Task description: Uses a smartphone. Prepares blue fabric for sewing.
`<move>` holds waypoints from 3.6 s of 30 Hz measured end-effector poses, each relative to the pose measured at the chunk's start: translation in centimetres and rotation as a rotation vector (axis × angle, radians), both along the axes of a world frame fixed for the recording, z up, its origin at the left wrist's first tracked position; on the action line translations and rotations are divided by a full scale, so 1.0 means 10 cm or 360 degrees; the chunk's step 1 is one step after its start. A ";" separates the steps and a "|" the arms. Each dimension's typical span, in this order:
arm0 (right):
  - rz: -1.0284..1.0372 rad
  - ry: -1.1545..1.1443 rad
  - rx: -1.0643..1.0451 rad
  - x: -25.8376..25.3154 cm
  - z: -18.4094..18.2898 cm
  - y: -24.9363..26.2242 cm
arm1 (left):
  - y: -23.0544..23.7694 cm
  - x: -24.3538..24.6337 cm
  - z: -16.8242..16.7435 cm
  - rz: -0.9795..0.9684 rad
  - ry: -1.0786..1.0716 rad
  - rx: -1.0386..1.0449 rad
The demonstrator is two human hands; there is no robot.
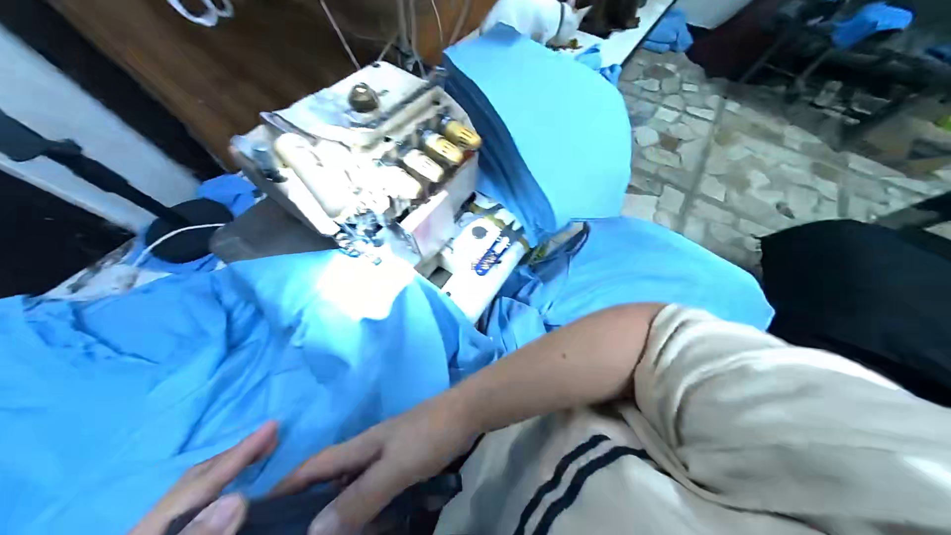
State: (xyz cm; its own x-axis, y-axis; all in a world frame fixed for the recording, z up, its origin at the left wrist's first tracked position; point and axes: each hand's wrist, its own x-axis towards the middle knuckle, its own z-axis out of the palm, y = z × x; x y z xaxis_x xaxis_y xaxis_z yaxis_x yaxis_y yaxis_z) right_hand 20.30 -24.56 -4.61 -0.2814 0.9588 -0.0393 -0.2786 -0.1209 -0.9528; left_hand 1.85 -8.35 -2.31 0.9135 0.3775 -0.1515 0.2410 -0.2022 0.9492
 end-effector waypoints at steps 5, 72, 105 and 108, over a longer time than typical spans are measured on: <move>-0.0097 0.0457 -0.0169 0.14 -0.69 -0.58 | -0.64 0.41 -0.21 0.0129 0.0397 0.0360; -0.0557 -0.0351 0.0180 0.59 -1.04 -1.21 | -1.60 0.57 -1.27 0.0528 -0.0573 -0.1743; -0.0598 -0.0765 0.0165 0.59 -1.08 -1.21 | -1.52 0.65 -1.30 0.0467 -0.0521 -0.1694; -0.0630 -0.0748 0.0221 0.60 -1.09 -1.20 | -1.52 0.65 -1.31 0.0455 -0.0540 -0.1712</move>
State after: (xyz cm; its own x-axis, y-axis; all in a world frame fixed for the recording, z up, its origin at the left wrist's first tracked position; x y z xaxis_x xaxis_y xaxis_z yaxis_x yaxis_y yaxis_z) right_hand 26.33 -36.56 -15.52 0.1130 0.9918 0.0598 0.1753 0.0393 -0.9837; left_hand 8.36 -23.55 -15.41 0.8709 0.4016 -0.2832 -0.1516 0.7678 0.6224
